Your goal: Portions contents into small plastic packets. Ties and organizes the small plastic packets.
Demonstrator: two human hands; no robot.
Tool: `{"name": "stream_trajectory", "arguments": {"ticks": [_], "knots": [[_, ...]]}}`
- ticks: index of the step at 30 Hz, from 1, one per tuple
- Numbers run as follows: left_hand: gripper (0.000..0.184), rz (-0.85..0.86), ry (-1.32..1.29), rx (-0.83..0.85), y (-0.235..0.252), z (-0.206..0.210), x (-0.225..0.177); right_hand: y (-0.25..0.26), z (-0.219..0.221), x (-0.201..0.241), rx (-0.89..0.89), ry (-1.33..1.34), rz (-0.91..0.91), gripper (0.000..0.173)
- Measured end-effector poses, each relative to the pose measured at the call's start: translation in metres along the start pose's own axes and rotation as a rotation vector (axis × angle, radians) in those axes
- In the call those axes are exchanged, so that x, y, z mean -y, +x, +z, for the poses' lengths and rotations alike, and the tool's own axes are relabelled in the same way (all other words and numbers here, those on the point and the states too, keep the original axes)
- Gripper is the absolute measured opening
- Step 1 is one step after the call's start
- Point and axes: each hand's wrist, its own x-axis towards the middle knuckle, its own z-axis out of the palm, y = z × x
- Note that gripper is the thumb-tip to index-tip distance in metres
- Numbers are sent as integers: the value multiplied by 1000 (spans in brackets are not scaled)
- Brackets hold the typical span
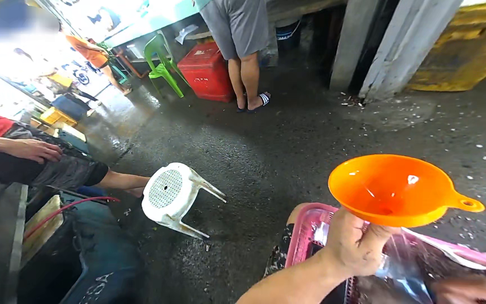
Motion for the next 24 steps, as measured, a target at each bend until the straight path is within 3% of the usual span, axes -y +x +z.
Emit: {"name": "stream_trajectory", "arguments": {"ticks": [5,8,14,19,24], "knots": [[18,-153,-66,-63,-3,-6,-9,-2,-2,0,-506,-235,-77,25],[20,-187,-89,-12,-4,-9,-3,-2,-2,-6,-647,-350,-74,20],[22,13,22,-11,-3,-9,6,1,4,-12,-468,-365,46,32],[19,8,75,56,-10,-6,-10,12,16,-12,-329,-442,127,37],[21,-30,126,57,-7,-10,-9,14,20,-11,-340,-456,117,16]]}}
